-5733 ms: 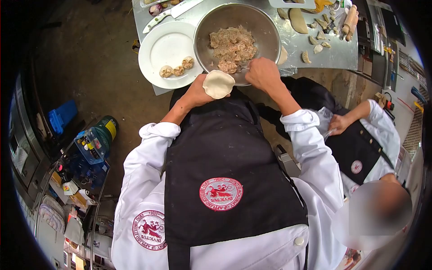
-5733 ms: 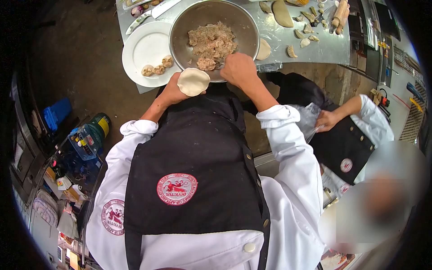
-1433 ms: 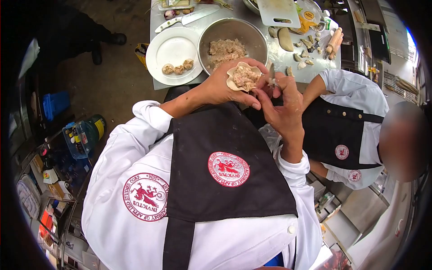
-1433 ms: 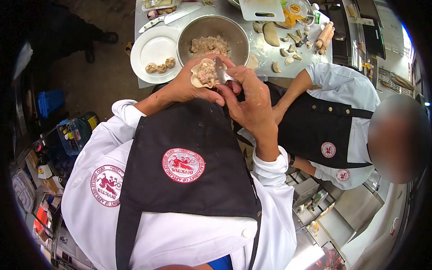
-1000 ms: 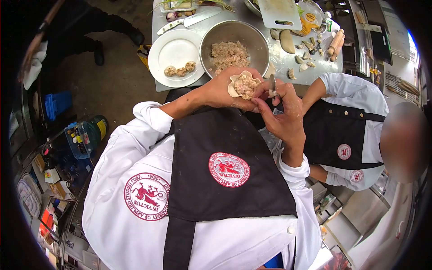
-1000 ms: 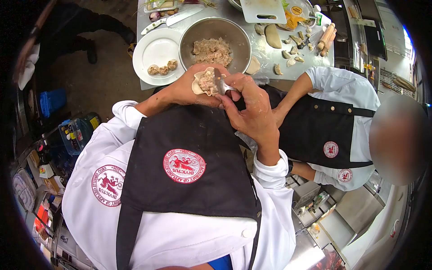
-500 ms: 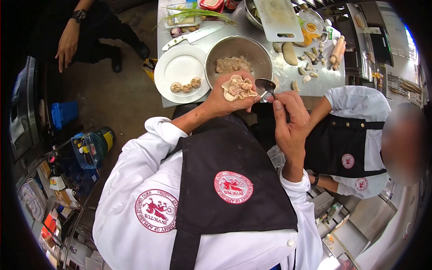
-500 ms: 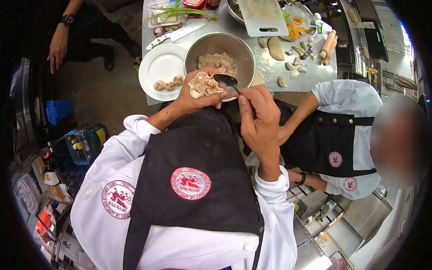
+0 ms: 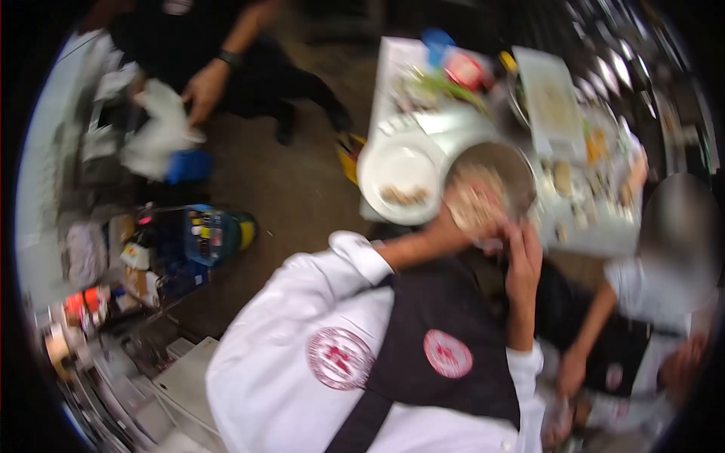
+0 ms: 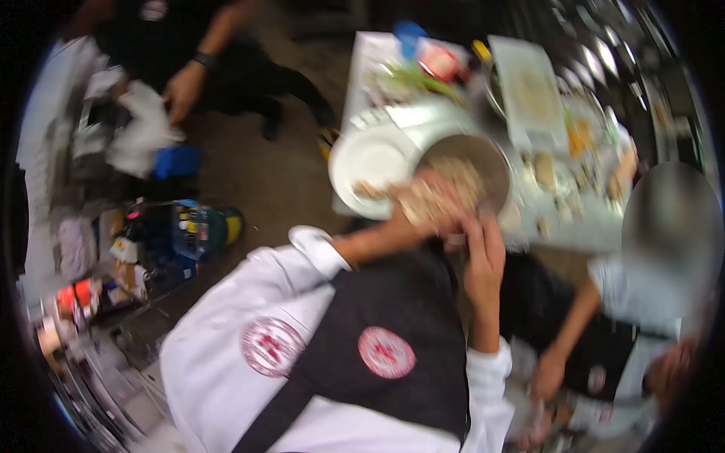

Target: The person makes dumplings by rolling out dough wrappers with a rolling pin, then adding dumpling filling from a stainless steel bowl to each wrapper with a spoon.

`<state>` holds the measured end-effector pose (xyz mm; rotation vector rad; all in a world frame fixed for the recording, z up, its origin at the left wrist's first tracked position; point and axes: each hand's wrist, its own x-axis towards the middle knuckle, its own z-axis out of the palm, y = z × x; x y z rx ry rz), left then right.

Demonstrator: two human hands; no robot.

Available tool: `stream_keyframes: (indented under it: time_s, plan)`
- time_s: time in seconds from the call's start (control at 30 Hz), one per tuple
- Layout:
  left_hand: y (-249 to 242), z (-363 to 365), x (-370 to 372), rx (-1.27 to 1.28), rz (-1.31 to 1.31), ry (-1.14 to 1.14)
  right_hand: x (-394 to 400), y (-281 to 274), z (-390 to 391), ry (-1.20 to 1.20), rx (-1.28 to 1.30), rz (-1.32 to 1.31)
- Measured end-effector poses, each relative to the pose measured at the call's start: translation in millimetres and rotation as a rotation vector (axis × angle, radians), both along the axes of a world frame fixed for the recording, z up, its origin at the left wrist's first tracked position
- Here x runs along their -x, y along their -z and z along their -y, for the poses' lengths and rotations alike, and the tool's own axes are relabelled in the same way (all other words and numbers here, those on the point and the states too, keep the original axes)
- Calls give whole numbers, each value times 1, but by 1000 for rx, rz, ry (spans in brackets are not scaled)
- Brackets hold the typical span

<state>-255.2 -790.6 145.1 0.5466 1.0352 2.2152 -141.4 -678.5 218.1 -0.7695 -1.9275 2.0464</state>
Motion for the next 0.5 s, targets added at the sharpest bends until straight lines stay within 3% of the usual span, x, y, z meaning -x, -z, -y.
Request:
stream_keyframes:
  time_s: [0.1, 0.17, 0.23, 0.37, 0.43, 0.47, 0.5]
  plan:
    - [0, 4, 1, 0, -204, -79, 6, 23, 19, 121, 304, -96]
    - [-4, 9, 4, 1, -330, -142, 11, 20, 25, 41, 413, -177]
    - [-8, 15, 6, 66, -377, -190, 10, 31, 19, -2, 409, -195]
    - [-25, 28, 15, 90, -215, -60, 19, 25, 19, -77, 364, -213]
    - [-15, 32, 22, 188, -453, -62, 26, 25, 19, -125, 100, -214]
    - [-6, 32, 22, 183, -468, -20, 34, -16, 29, -226, 48, -175]
    - [15, 37, 17, 653, -881, 57, 31, -19, 25, -254, -9, -119]
